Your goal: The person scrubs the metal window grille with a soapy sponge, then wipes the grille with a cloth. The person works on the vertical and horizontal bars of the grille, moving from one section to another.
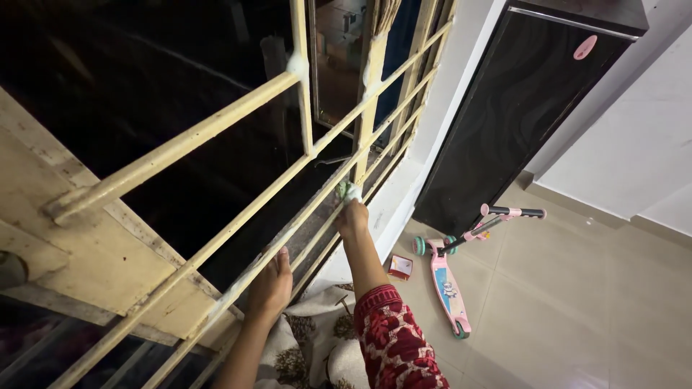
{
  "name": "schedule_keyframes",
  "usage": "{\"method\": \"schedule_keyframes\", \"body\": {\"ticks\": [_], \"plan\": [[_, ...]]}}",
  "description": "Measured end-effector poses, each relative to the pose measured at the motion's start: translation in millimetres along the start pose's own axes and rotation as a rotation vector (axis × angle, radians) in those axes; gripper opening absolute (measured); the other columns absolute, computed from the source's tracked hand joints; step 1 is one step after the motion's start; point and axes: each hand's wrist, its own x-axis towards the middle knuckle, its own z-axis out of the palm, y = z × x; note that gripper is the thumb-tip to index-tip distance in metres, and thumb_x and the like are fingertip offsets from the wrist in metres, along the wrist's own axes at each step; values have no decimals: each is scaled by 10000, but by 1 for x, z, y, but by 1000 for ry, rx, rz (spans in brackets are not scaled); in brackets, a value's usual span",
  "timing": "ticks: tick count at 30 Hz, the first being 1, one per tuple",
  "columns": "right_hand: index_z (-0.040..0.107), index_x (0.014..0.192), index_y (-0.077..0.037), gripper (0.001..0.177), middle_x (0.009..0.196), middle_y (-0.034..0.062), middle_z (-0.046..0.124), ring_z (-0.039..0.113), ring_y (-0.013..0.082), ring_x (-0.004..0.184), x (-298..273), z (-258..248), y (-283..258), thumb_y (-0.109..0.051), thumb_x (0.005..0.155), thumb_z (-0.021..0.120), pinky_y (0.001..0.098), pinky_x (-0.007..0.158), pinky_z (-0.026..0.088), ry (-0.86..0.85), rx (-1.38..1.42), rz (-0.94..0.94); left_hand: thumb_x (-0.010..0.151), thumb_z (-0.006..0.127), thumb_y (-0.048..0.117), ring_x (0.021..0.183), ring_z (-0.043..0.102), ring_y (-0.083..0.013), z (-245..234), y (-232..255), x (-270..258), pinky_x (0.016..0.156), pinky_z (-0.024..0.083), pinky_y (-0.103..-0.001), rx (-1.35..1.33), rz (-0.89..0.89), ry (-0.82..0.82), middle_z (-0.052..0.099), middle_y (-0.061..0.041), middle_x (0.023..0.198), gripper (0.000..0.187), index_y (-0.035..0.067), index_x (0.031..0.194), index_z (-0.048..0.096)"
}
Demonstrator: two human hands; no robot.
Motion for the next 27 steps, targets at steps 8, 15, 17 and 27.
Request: {"method": "schedule_keyframes", "body": {"ticks": [8,15,17,27], "plan": [[492,1348,-81,436,962,81,575,531,187,861,-71,5,13,-318,1098,225,422,876,452,-161,-59,39,1027,294,559,1393,480,-399,11,0,11,1170,371,-469,123,60,-16,488,-216,1512,713,23,1452,494],[466,1356,-20,431,1177,164,590,575,256,1133,-168,-7,75,-242,1074,227,476,1131,407,-201,43,220,1003,333,537,1338,518,-430,8,6,4,1123,424,-478,141,87,21,493,-259,1485,717,27,1495,441],[464,1344,36,416,1286,227,606,591,309,1210,-179,-15,87,-196,1073,250,463,1167,419,-248,86,208,1019,322,535,1331,569,-418,11,5,5,1130,461,-469,177,47,-4,549,-260,1465,705,31,1485,481],[502,1297,-1,333,1210,150,609,593,255,1046,-156,-14,83,-163,1064,328,450,986,502,-127,-42,142,1012,263,575,1419,444,-395,20,-23,28,1171,357,-471,105,53,-27,446,-207,1549,722,92,1529,405]]}}
